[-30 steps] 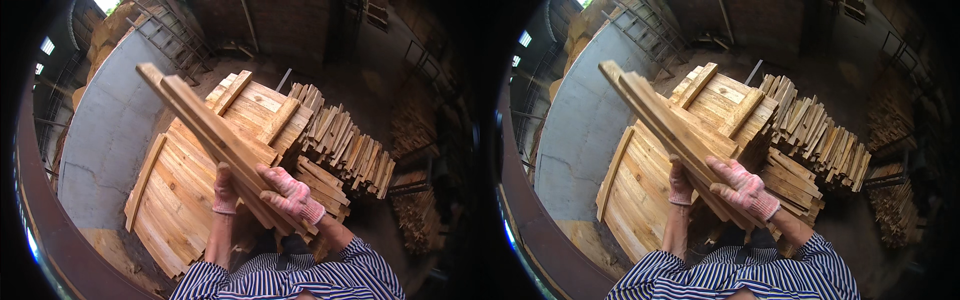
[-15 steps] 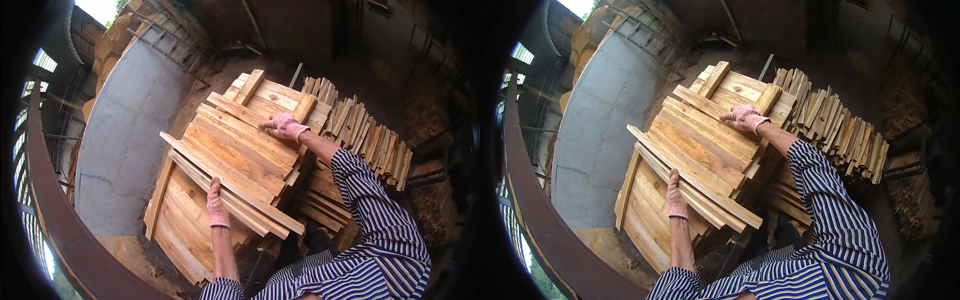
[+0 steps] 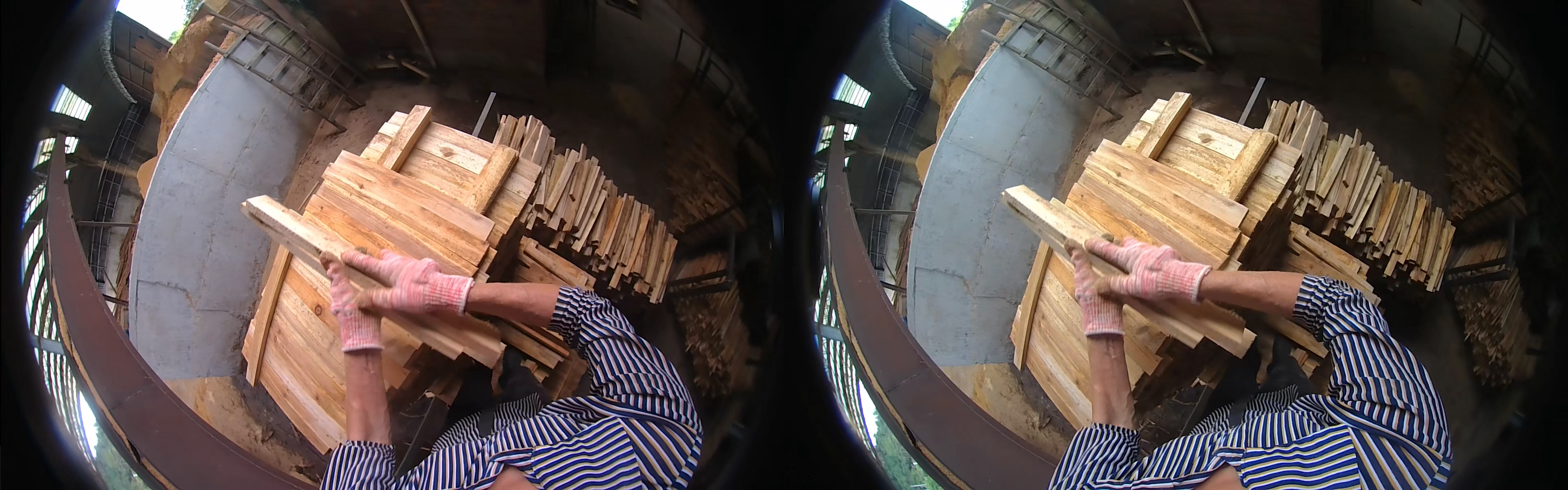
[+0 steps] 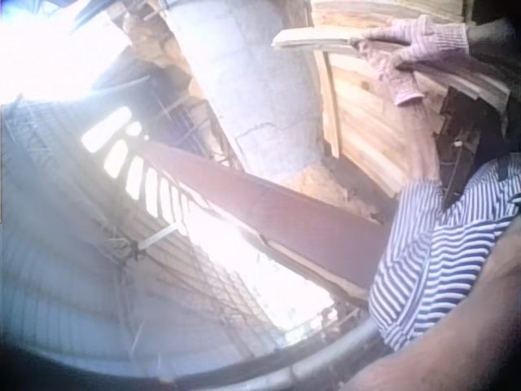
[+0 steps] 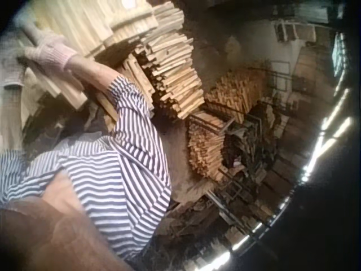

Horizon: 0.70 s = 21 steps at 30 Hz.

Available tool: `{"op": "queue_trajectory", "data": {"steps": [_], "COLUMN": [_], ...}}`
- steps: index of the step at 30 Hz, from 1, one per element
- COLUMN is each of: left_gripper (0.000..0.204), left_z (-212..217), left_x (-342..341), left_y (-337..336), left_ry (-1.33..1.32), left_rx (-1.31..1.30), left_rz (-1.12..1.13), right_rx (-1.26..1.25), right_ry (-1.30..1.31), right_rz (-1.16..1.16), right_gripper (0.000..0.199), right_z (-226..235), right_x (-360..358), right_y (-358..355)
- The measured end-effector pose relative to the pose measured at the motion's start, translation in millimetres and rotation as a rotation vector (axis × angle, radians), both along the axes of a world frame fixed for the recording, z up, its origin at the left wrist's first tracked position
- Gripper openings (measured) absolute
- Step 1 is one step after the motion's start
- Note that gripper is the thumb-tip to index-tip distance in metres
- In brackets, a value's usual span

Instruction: The person repeatedly picks up small bundles of wooden planks from a large pile and places them onto a growing stack. They wear gloves and handle the planks by hand, organizing them into a neat pile throughout the clip.

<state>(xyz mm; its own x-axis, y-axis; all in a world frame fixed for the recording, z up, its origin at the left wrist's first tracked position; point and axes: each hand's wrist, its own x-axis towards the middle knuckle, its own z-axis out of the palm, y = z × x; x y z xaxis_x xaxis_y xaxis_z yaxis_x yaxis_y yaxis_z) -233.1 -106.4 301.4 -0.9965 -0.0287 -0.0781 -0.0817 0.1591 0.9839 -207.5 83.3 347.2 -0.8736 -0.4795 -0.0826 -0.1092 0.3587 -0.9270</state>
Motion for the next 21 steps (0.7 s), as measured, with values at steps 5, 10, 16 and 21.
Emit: {"op": "queue_trajectory", "data": {"steps": [5, 10, 16, 21], "left_gripper": [0.074, 0.067, 0.066, 0.063], "left_z": [-13.1, -34.2, -57.4, -86.8], "left_x": [-45.1, -51.6, -65.5, -71.6], "left_y": [66.1, 89.4, 77.4, 52.7], "left_ry": [-0.303, -0.387, -0.379, -0.326], "left_rx": [0.621, 0.749, 0.624, 0.571], "left_rz": [0.151, 0.075, 0.069, -0.03], "right_rx": [-0.036, 0.646, 0.305, 0.342], "right_ry": [0.079, 0.359, 0.324, 0.028], "right_rz": [-0.247, -0.419, -0.44, -0.296], "right_gripper": [0.071, 0.048, 0.062, 0.082], "right_z": [-62.8, -136.6, -167.6, -169.9], "right_x": [-66.8, -140.4, -153.7, -185.7], "right_y": [68.7, 135.9, 116.0, 133.7]}}
